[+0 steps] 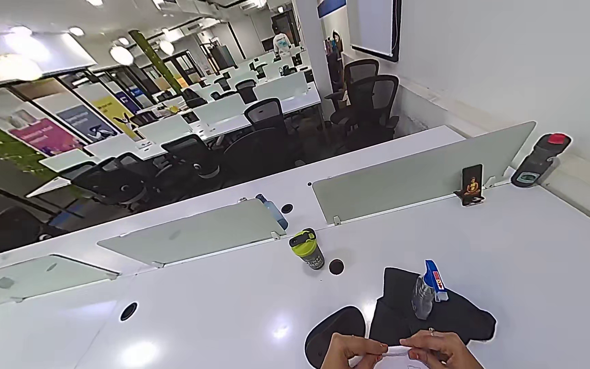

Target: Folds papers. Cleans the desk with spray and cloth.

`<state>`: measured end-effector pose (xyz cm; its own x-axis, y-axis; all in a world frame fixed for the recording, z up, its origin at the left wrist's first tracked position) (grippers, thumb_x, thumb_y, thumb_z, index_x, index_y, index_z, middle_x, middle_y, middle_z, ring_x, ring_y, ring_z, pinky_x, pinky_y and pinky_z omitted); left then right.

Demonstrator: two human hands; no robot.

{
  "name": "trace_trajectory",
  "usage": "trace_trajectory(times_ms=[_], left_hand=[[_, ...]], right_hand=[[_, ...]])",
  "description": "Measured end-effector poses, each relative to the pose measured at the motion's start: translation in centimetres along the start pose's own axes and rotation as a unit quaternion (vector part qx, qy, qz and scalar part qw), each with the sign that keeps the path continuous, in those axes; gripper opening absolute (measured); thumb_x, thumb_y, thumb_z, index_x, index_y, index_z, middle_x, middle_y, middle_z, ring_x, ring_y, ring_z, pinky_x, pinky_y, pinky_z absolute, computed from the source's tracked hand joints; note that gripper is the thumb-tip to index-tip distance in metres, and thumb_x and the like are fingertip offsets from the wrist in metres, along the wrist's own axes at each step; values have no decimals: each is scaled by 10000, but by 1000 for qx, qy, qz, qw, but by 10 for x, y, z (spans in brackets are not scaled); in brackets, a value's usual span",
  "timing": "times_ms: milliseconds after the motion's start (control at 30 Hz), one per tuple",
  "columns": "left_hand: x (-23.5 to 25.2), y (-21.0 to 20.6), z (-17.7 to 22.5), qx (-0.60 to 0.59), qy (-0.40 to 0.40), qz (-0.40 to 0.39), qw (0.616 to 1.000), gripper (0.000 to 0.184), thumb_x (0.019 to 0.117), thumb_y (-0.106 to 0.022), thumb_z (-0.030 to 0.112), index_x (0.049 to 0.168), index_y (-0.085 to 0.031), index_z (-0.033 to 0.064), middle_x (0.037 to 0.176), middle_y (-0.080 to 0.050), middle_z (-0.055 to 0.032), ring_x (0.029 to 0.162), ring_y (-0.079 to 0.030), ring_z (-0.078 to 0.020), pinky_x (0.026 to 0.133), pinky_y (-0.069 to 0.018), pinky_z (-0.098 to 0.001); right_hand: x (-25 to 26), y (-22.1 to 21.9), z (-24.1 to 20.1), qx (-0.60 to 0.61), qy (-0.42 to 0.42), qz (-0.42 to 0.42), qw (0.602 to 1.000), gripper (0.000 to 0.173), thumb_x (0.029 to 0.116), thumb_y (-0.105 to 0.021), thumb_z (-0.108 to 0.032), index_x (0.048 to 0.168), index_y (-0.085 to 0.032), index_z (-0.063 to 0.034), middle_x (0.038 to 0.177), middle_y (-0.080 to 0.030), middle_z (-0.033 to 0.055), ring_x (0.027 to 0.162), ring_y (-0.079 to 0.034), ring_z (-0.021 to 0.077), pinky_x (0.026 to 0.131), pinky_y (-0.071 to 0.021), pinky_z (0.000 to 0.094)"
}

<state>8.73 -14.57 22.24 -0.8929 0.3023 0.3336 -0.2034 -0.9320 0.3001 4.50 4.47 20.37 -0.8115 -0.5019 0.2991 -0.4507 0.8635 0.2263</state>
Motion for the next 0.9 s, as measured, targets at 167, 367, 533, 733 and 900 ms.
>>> trace_trajectory(times_ms=[167, 367, 533, 733, 900], left_hand=[[-2, 6, -7, -54, 42, 54, 996, 183, 873, -701, -25, 1034, -745, -100, 1006, -785, -118, 943, -742, -45, 898, -575, -214], [-12, 10, -28, -255, 160, 70, 951, 340, 956, -658, 63, 1284, -634, -22, 1141, -757, 18, 1002, -721, -49, 931, -582, -276], [-11, 14, -24, -218, 118, 55, 967, 239, 949, -573, -38, 1109, -737, 29, 1087, -769, 39, 987, -703, 4, 906, -566, -219], [-7, 15, -21, -149, 95, 37, 984, 202, 910, -588, -60, 1053, -731, -67, 1060, -776, -30, 961, -705, 7, 876, -563, -208], [-3, 13, -19, -139, 106, 26, 984, 199, 907, -598, -53, 1049, -737, -63, 1030, -778, -25, 914, -702, 21, 842, -561, -192]], right_hand=[[2, 3, -4, -33, 44, 46, 997, 176, 917, -649, -43, 959, -761, 85, 888, -767, 131, 809, -687, -31, 797, -512, 91], [-2, 9, 0, -14, 20, 105, 994, 188, 923, -659, -59, 975, -743, 101, 905, -769, 94, 766, -609, -122, 740, -468, 46], [-2, 3, 4, 2, 23, 53, 998, 165, 882, -687, -46, 989, -747, 65, 972, -776, 78, 866, -666, -78, 804, -508, 82], [-1, -10, -10, -86, 80, 34, 993, 181, 918, -650, -65, 1013, -792, -7, 1041, -763, 155, 1026, -705, 141, 950, -514, 207], [0, -12, -14, -155, 110, 62, 980, 156, 909, -721, -157, 977, -815, -53, 943, -743, 147, 945, -684, 166, 897, -510, 206]])
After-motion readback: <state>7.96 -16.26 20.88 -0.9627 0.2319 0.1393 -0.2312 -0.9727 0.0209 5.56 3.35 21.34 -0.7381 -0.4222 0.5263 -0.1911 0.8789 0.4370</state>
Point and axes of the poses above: each hand's wrist, its own x-axis towards the middle knuckle, its own y-axis out of the back of the hand, z = x × y, the point moved 8 cm from there along x, towards the middle knuckle
